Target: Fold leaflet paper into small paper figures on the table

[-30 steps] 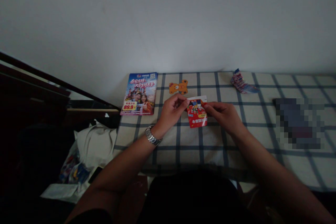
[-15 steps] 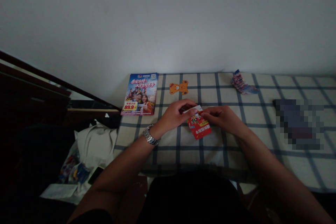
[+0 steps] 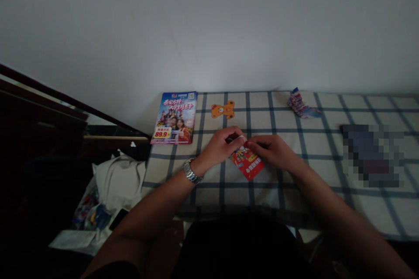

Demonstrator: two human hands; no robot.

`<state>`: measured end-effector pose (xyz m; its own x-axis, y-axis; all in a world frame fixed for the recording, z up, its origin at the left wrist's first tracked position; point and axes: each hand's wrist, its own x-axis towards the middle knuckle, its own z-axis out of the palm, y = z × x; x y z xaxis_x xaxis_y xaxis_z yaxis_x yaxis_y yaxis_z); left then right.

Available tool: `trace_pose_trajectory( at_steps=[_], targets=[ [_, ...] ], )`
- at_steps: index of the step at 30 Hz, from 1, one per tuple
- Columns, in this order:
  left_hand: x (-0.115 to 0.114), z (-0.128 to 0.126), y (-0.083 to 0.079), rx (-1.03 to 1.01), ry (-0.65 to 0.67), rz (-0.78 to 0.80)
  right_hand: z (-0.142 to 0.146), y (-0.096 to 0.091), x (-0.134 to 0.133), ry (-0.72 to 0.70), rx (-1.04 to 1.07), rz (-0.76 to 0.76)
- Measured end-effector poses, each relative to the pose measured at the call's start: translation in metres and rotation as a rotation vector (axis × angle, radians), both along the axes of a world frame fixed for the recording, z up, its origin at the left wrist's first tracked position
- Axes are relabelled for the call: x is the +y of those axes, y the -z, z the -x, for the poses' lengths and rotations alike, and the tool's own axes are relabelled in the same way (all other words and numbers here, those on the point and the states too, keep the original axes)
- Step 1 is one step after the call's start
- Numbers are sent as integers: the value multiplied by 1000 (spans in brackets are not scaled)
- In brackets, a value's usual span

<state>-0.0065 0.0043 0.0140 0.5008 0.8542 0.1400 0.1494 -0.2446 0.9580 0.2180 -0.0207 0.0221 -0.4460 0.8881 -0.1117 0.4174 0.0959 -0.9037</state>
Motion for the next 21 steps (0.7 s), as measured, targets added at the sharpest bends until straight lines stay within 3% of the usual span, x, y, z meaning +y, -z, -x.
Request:
trace_pose_trajectory(
  at_steps=[12,21],
  targets=[
    [0,-2,1,36,-60,-90,0,-5,0,7,-47,-59],
    [1,1,2,39,22,-43,-2,-4,1,-9,-107,-49]
  ],
)
